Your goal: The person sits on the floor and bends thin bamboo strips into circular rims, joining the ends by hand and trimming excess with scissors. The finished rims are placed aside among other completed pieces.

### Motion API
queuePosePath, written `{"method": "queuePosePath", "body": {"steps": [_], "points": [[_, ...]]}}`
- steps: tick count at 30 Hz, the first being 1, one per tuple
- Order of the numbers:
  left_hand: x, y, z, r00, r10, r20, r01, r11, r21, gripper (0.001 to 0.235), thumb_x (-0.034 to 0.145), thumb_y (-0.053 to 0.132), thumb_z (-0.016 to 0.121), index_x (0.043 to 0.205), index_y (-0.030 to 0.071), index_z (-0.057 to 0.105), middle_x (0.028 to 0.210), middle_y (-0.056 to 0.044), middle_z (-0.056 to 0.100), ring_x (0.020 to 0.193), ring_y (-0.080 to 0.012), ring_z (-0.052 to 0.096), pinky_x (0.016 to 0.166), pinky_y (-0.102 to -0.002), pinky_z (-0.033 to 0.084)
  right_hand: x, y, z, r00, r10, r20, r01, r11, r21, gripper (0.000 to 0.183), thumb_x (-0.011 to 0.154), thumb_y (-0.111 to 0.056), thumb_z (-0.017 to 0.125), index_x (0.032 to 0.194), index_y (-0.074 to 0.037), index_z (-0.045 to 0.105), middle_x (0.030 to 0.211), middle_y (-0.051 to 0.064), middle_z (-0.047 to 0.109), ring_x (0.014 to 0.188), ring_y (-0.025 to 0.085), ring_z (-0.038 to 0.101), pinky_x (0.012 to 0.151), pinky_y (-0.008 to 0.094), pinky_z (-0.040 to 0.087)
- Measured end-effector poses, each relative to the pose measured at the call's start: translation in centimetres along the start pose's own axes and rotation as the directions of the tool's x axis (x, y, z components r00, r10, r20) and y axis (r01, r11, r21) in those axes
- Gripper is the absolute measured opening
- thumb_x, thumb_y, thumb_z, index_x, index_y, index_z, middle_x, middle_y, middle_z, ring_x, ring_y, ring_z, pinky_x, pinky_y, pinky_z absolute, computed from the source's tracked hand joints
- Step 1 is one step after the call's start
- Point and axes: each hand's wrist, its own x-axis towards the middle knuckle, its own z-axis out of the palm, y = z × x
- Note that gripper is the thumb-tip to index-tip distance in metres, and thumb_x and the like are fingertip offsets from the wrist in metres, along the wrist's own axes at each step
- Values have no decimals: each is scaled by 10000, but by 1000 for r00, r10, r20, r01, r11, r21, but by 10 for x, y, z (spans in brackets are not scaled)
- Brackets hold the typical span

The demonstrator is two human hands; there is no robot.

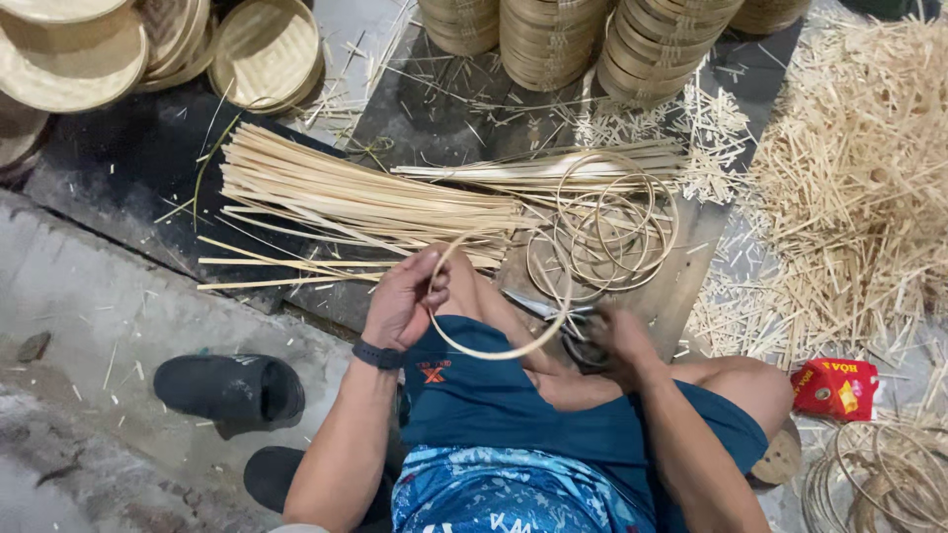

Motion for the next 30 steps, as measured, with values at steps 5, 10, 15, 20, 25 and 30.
{"method": "queuePosePath", "body": {"steps": [5, 10, 15, 20, 25, 30], "points": [[11, -21, 24, 970, -237, 48, 223, 954, 200, 187, 1001, 144, 635, 1110, 5, 694, 866, -36, 656, 667, -80, 537, 511, -200, 402, -28, -97, -96, 769, -105, -630, 347, 897, 274, 224, 958, -77, 744, 1181, -89, 738, 1134, 76, 670, 1039, 241, 672, 893, 346, 582], [11, -52, 65, 900, -413, 140, 337, 863, 376, 161, 1006, 143, 640, 1063, 12, 715, 853, -18, 648, 646, -62, 510, 498, -191, 393, -48, -186, -138, 644, -635, -426, 671, 737, -83, 344, 755, -189, 871, 1051, -88, 727, 1015, 71, 665, 935, 267, 659, 770, 368, 554], [17, -59, 79, 868, -494, -61, 441, 707, 553, 308, 946, 422, 546, 962, 152, 691, 758, -12, 642, 592, -101, 534, 431, -265, 402, -55, -202, -131, 637, -714, -291, 703, 692, -160, 278, 771, -39, 761, 1040, -101, 726, 937, 17, 667, 837, 203, 653, 641, 346, 547], [30, -92, 81, 771, -630, -93, 525, 547, 652, 728, 897, 869, 325, 678, 182, 422, 519, 65, 378, 394, -79, 305, 358, -253, 176, -60, -194, -112, 644, -714, -275, 686, 698, -204, 243, 727, -59, 738, 965, -72, 690, 871, 37, 625, 791, 239, 625, 594, 362, 525], [22, -122, 63, 789, -572, -227, 571, 543, 616, 730, 865, 882, 341, 708, 177, 440, 502, 71, 343, 381, -73, 293, 361, -268, 159, -66, -182, -87, 694, -655, -299, 667, 741, -75, 238, 726, -95, 754, 945, -45, 675, 831, 70, 578, 767, 270, 607, 609, 392, 515], [42, -140, 37, 801, -517, -301, 582, 557, 592, 567, 881, 685, 439, 841, 123, 500, 641, 7, 450, 515, -129, 421, 466, -290, 280, -48, -144, -56, 720, -614, -324, 650, 760, 4, 187, 783, -82, 750, 967, -64, 722, 917, 72, 657, 793, 272, 632, 645, 376, 529]]}}
